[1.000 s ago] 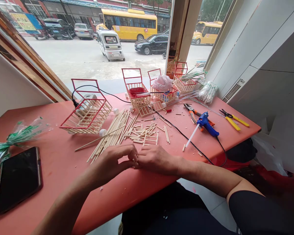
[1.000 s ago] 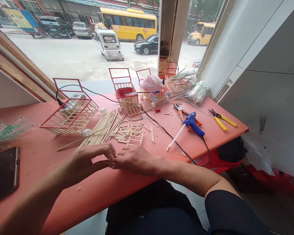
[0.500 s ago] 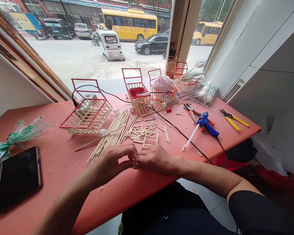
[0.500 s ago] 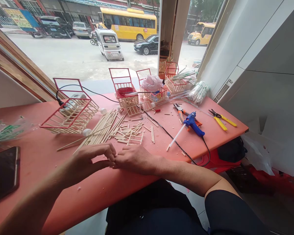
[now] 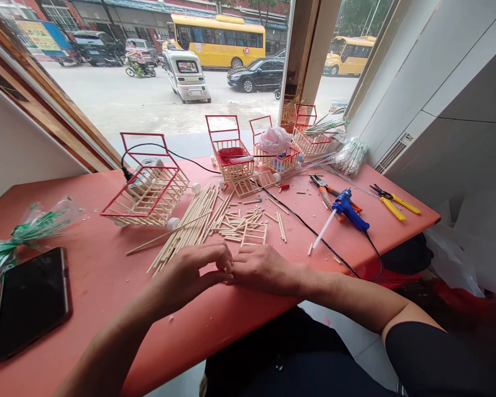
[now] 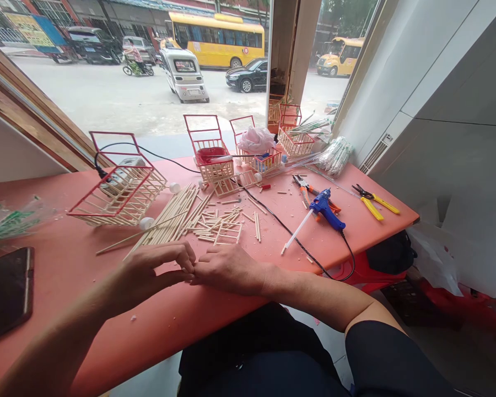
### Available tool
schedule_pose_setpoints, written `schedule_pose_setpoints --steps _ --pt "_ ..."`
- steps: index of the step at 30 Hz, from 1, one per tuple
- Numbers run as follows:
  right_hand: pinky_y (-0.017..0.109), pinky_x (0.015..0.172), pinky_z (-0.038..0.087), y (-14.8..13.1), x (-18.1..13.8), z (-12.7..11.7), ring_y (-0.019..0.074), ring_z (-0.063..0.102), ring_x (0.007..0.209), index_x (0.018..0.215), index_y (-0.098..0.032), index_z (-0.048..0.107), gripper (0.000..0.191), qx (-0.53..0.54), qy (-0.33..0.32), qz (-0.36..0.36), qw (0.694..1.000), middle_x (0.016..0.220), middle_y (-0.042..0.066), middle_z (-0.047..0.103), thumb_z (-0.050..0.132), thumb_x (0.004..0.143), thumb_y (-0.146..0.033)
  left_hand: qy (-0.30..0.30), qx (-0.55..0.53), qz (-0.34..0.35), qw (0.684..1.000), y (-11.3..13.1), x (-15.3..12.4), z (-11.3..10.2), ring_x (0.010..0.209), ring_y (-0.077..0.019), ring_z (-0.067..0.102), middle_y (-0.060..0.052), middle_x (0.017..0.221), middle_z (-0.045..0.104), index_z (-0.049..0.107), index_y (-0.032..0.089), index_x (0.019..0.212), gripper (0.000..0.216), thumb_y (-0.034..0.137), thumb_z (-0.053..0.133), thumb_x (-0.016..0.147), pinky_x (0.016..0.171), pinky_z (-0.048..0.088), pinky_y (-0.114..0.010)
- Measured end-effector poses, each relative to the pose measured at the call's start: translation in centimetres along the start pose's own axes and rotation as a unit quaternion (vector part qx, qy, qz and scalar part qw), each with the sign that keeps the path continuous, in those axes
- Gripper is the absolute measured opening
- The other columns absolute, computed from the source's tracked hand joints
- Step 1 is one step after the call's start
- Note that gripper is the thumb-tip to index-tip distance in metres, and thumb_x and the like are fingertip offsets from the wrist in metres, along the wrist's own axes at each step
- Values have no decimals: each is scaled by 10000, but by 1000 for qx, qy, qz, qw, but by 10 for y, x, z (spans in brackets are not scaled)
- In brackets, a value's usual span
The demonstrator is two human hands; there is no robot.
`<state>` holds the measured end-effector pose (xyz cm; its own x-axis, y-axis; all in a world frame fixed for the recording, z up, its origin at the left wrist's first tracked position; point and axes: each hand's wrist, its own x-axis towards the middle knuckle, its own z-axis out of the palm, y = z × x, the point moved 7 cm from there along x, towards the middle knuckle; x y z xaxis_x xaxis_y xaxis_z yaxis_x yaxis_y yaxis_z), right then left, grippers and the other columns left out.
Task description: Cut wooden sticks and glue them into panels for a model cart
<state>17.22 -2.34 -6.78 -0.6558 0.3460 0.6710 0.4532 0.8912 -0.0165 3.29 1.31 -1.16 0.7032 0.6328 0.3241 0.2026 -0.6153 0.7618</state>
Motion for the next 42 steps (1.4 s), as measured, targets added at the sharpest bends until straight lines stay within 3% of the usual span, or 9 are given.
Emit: schedule_pose_setpoints --steps 6,11,17,27,33,42 --pt "312 743 457 0 0 1 139 579 722 946 -219 731 343 -3 -9 -1 1000 833 -45 787 627 1241 -361 -4 -1 2 1000 1 0 0 745 -135 760 3 831 799 758 218 837 196 78 756 974 718 586 -189" --pt "312 759 451 2 -2 8 132 598 734 958 -221 741 317 -5 -67 14 998 854 -37 806 666 1226 -373 -3 -3 -8 1000 0 1 0 740 -135 755 0 828 797 756 219 832 185 105 749 977 716 582 -194" --pt "315 749 455 1 -1 4 136 588 730 985 -217 738 290 3 -34 8 999 852 -39 799 654 1230 -347 -4 -5 -16 1000 -2 0 1 743 -137 752 -2 829 800 757 219 834 178 113 742 976 721 578 -200" --pt "315 762 463 2 -3 7 134 575 722 1005 -215 739 279 4 -41 6 999 864 -37 797 640 1235 -338 -9 -7 -19 1000 -2 2 1 738 -136 749 1 818 799 748 219 828 169 127 740 970 714 570 -202" --pt "313 766 452 4 -4 14 135 585 731 976 -220 737 295 4 -90 22 996 861 -31 802 664 1223 -363 -16 2 -37 999 -6 0 2 754 -157 753 -13 835 805 736 220 827 169 173 759 988 730 588 -230" --pt "314 764 457 3 -5 11 139 595 740 1021 -222 761 301 0 -65 14 998 862 -33 801 624 1241 -376 -3 -2 -8 1000 -2 2 0 742 -129 755 10 828 807 748 222 833 172 111 759 963 723 568 -188"
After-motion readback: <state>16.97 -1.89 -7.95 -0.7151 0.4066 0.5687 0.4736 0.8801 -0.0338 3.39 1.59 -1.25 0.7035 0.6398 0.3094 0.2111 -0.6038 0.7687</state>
